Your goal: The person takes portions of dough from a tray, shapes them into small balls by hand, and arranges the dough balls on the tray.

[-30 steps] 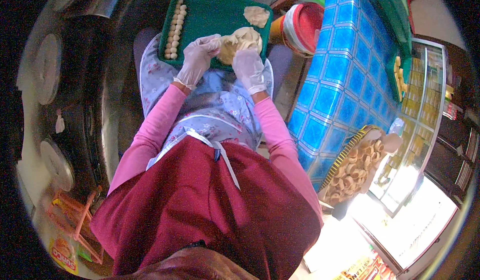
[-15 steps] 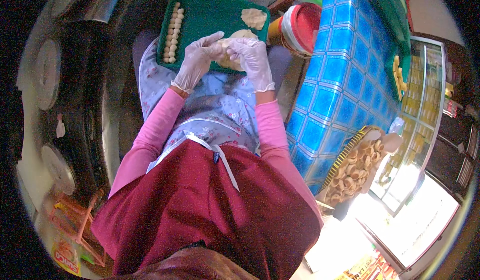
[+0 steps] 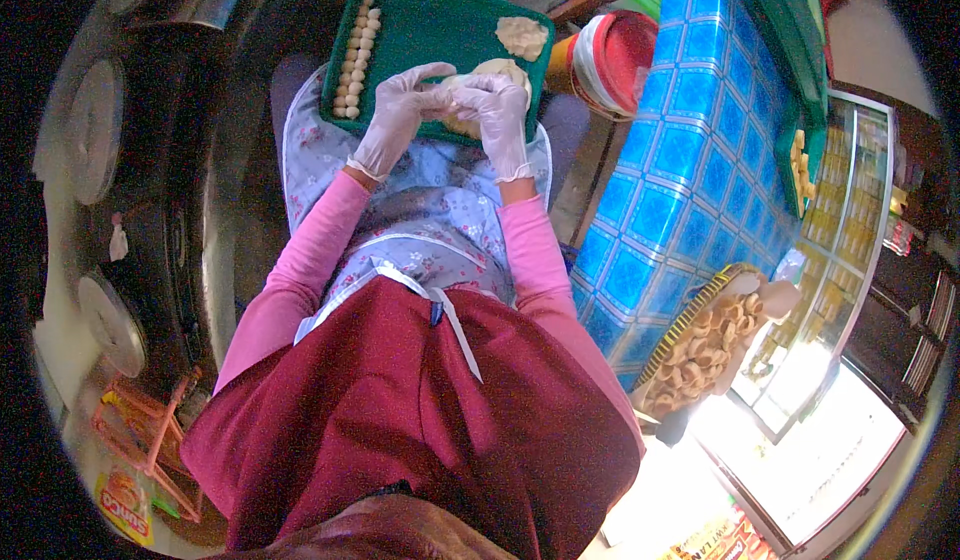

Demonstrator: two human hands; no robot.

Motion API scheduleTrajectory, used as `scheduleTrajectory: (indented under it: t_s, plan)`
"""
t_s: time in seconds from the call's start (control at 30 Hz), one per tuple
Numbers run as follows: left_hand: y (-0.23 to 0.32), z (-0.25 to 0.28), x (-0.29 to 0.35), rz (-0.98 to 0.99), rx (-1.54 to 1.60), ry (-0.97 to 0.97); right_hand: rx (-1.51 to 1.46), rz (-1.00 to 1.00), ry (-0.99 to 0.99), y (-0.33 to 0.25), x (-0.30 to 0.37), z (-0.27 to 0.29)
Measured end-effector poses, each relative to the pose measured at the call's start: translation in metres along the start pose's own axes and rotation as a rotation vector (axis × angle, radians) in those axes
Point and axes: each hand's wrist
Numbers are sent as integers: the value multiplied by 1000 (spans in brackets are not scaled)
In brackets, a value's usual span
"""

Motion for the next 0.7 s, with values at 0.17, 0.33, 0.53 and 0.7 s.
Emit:
scheduleTrajectory:
  t_s: [0.17, 0.33, 0.53, 0.7]
  plan:
    - [5, 0, -5, 136, 274, 31, 132, 284, 47, 11, 3, -1]
    - [-12, 8, -5, 97, 247, 52, 258, 315, 85, 15, 3, -8]
    - [-11, -19, 7, -75, 76, 256, 100, 235, 181, 28, -2, -18]
    - [-18, -17, 11, -103, 105, 245, 157, 276, 247, 27, -4, -18]
Point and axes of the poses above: each hand's wrist, its own x-axis away from the middle knuckle, its own z-axis out of the back of the hand, y = z × x, and after that the axes turned 2 degrees about x, right-handed
